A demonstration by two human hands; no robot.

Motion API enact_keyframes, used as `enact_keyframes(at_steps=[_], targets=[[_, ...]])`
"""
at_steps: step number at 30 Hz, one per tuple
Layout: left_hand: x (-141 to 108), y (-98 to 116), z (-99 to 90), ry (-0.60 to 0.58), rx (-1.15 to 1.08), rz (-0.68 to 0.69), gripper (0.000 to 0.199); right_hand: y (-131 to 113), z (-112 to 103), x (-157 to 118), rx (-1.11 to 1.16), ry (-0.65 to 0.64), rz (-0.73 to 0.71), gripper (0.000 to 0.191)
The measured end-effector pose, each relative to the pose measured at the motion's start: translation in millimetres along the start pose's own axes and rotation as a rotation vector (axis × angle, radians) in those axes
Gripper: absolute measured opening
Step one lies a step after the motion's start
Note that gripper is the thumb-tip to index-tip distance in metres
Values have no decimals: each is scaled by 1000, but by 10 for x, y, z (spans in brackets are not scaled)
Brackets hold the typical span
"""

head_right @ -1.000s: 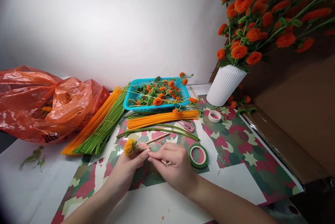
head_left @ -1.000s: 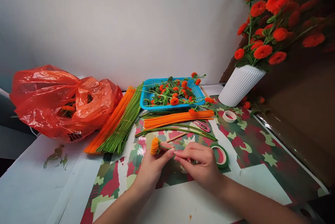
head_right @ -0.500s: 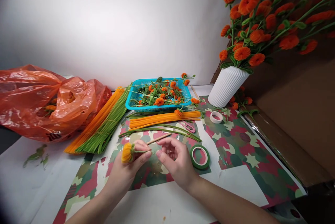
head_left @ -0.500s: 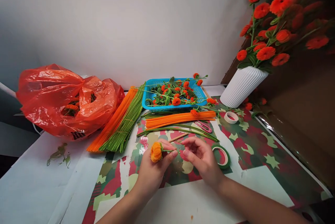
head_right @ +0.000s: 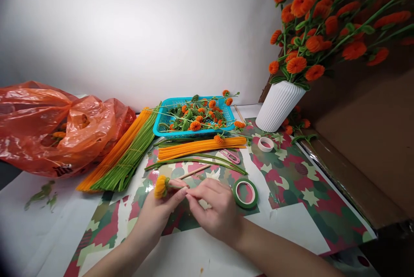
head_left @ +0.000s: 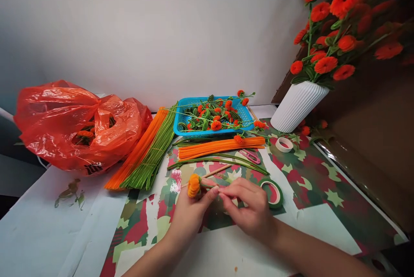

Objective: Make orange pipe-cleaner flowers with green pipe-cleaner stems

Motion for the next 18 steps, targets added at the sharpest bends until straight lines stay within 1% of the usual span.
enact_keyframes(at_steps=[2,3,5,8,10,11,13,15,18], targets=[[-32,-169,38,8,-129,-154,35,-130,2,-51,-77,10,-153,16],[-47,-225,72,-2,-184,-207,39,-178,8,-75,-114,8,-215,20],[-68,-275,148,-42,-275,-266,44,-242,19,-112,-177,-4,-309,28],[-114,-290,239,-104,-355,-321,44,-290,9,-131,-220,-16,-382,35],[-151,-294,259,-107,-396,-349,42,-301,2,-129,-203,-28,-393,35],[-167,-296,263,-103,-415,-360,42,-294,4,-121,-173,-39,-379,34],[-191,-300,271,-99,-448,-372,41,-231,-2,-81,-54,-53,-295,29],[-203,-301,281,-103,-474,-371,39,-91,-2,-25,126,-57,-139,21],[-194,-298,271,-87,-512,-348,39,187,92,16,385,-96,138,8]])
Point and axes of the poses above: each hand's wrist, its own x-axis towards the middle knuckle, its own z-axis out of the palm, y = z × x, the point moved 10 cm from there along x, towards the middle knuckle, and after that the axes turned 10 degrees about z, right-handed, at the moved point
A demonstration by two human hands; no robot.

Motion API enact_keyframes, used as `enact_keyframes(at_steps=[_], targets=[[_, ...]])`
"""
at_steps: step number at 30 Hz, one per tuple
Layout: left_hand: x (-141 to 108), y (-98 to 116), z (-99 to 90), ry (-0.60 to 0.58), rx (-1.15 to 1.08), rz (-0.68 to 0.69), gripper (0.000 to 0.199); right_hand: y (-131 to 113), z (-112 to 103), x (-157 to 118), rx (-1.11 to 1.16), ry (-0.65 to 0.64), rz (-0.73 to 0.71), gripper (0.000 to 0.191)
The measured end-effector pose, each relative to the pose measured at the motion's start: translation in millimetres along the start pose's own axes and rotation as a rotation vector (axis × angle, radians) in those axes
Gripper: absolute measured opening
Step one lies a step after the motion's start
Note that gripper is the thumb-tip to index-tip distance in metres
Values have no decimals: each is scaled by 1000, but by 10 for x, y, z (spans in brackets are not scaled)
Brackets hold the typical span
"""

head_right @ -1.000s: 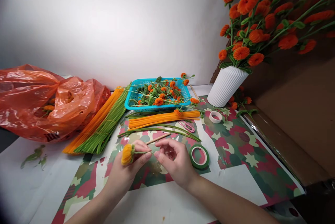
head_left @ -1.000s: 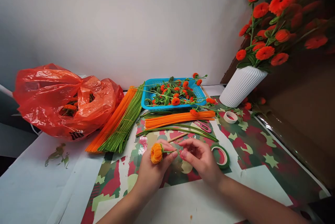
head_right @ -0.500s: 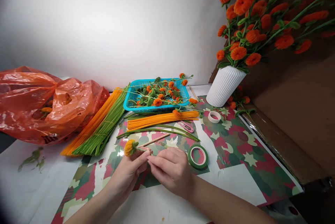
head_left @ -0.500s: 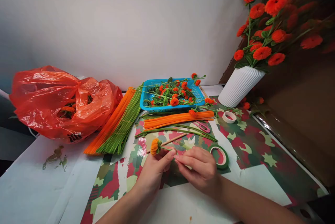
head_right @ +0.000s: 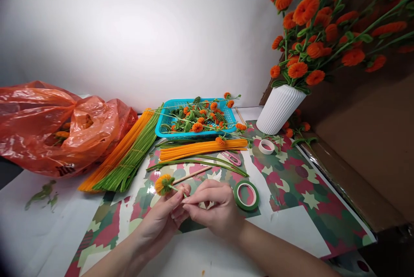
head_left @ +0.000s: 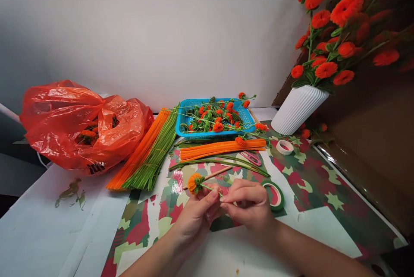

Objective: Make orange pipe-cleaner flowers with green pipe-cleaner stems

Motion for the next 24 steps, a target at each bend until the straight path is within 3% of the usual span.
enact_keyframes(at_steps=[3,10,16,21,24], targets=[[22,6,-31,8,9,37,40,218,32,23,164,-16,204,2],[111,139,-176,49,77,295,35,469,114,-1,355,-27,498,21],[39,281,-127,21,296,406,22,489,38,20,279,38,516,29],[-1,440,-81,24,407,502,20,419,6,47,121,-71,517,23],[-55,583,-22,12,556,587,13,494,68,14,232,-186,604,30]])
Point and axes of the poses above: each hand's wrist, its own x-axis towards the middle knuckle, its own z-axis out of the palm, y = z × x, the point moved 10 cm from there along x, towards the middle knuckle, and after that the axes turned 10 degrees about z, right-handed, at the moved point
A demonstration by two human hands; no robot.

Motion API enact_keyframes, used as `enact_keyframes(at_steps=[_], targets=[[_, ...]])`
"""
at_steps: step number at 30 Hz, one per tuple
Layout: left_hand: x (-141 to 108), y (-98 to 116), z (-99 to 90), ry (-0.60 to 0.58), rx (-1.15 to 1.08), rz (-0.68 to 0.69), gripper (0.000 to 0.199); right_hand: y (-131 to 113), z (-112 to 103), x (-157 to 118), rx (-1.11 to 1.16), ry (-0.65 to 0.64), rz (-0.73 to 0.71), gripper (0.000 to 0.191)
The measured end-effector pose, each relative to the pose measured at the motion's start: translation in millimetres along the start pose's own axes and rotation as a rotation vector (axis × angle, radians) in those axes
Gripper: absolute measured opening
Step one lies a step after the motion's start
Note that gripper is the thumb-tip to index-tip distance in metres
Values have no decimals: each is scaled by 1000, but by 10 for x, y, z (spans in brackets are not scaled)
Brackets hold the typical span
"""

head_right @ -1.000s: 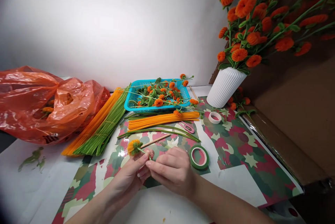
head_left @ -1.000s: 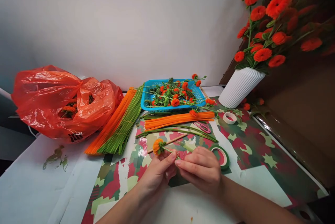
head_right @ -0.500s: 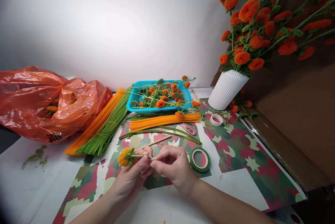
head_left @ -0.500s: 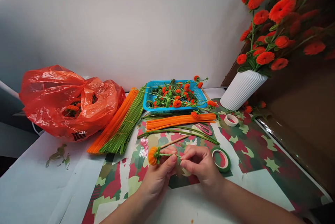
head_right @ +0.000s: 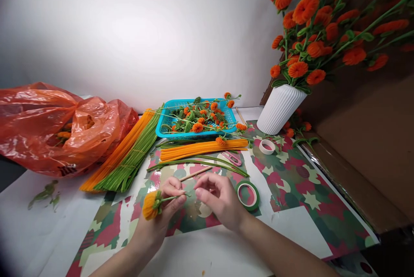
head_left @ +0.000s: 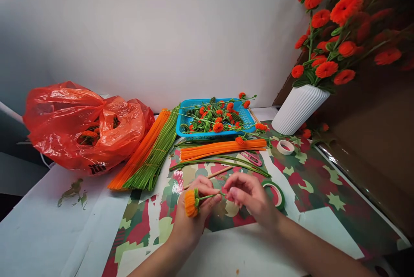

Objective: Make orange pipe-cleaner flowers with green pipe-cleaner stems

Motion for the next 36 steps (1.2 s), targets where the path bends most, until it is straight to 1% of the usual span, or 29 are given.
enact_keyframes(at_steps=[3,5,6,9,10,12,16,19,21,24,27,29,30,31,32,33,34,35,36], targets=[[13,187,-15,-41,139,105,8,294,173,11,179,-219,283,57],[10,325,15,-100,221,215,6,428,264,-30,239,-311,431,61],[1,397,46,-139,257,288,6,455,283,-46,244,-331,466,58],[-63,558,168,-274,334,507,11,438,266,-64,221,-322,478,44],[-82,585,190,-297,347,558,12,412,241,-58,211,-300,461,41],[-93,599,199,-303,365,600,14,345,197,-39,194,-259,407,39],[-78,577,183,-273,393,588,16,198,162,-5,190,-227,272,36],[-77,541,188,-281,381,570,17,168,164,-7,202,-235,236,32],[-63,496,170,-266,365,539,16,166,162,-14,211,-241,224,29],[-8,366,99,-199,319,413,10,85,127,-18,229,-232,145,25],[42,204,24,-130,230,247,8,-31,20,-9,271,-160,59,28],[57,150,27,-139,182,187,9,-21,-37,3,350,-124,71,31],[60,151,46,-164,169,180,8,41,-33,12,394,-129,117,33],[60,167,76,-203,167,185,7,143,9,17,431,-163,195,36],[56,194,117,-254,172,201,6,282,92,9,458,-227,303,42],[47,232,159,-309,175,224,5,452,238,-36,469,-346,450,51],[35,270,196,-359,174,247,5,606,410,-128,477,-504,599,61],[23,304,224,-402,169,267,5,709,580,-255,490,-687,721,70],[9,327,246,-442,167,279,5,739,725,-390,514,-879,791,76]])
Point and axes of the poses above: each hand's wrist, its own x-axis towards the middle knuckle, its own z-axis out of the palm, y = z × x, the point moved 10 cm from there along x, towards the middle knuckle, and after that the axes turned 10 degrees about z, right-handed, at the moved point
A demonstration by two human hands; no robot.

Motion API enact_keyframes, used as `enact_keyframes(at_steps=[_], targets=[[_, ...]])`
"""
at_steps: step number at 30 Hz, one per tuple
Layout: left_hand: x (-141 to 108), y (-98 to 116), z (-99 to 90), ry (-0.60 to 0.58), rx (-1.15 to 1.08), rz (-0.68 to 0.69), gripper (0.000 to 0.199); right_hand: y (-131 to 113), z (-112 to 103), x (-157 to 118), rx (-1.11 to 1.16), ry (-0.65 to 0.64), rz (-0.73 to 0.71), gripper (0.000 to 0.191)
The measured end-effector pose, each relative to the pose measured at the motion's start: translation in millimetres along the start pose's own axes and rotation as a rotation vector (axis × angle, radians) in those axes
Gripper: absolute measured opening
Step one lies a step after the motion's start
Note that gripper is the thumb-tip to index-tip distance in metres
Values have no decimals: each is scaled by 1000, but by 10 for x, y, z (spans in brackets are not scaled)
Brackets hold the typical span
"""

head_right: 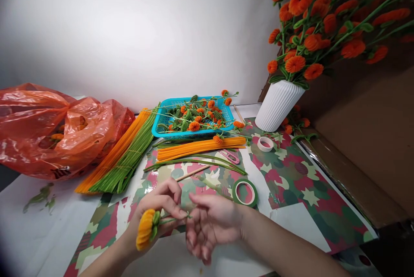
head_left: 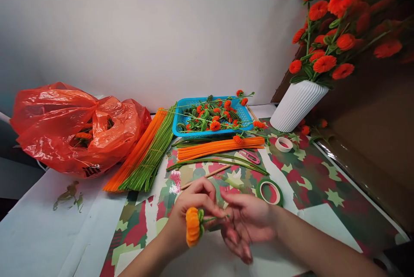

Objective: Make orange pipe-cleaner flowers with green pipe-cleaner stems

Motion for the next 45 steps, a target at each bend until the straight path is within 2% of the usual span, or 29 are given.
enact_keyframes(at_steps=[2,3,5,7,12,16,20,24,28,30,33,35,37,39,40,42,43,45], targets=[[-7,36,34,-67,5,25,5,107,214,32,21,-268,83,75],[-14,45,47,-96,20,38,5,104,282,21,37,-348,83,71],[-31,61,71,-146,61,73,8,55,318,5,64,-371,49,58],[-36,66,68,-152,76,101,10,6,238,10,49,-242,4,50],[7,27,-11,-51,80,71,8,-286,-126,-110,-143,325,-288,57],[-4,-132,-83,99,45,-48,11,-451,-155,-208,-237,521,-432,63],[-122,-459,-52,273,-144,-268,20,-583,-209,-387,-263,747,-617,59],[-222,-678,165,340,-473,-468,29,-681,-105,-570,-474,949,-780,54],[-305,-730,336,325,-677,-662,41,-806,186,-768,-940,1173,-959,46],[-351,-732,364,314,-713,-731,44,-830,320,-796,-1173,1219,-1020,42],[-391,-726,386,283,-739,-764,46,-817,438,-808,-1381,1221,-1103,38],[-402,-731,397,274,-752,-759,47,-805,449,-799,-1395,1202,-1121,37],[-405,-748,381,297,-742,-743,45,-815,370,-774,-1271,1180,-1087,40],[-381,-758,327,332,-693,-698,41,-821,166,-704,-960,1093,-1002,46],[-356,-750,290,344,-655,-660,39,-798,31,-629,-746,1007,-942,48],[-280,-691,171,368,-526,-547,36,-682,-177,-377,-289,723,-800,50],[-241,-636,84,390,-433,-477,34,-615,-216,-248,-106,575,-731,48],[-176,-477,-90,440,-233,-331,30,-515,-209,-69,123,333,-629,45]])
Point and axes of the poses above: each hand's wrist, its own x-axis towards the middle knuckle, its own z-axis out of the palm, y = z × x, the point moved 10 cm from there along x, towards the middle knuckle, and after that the axes turned 10 degrees about z, right-handed, at the moved point
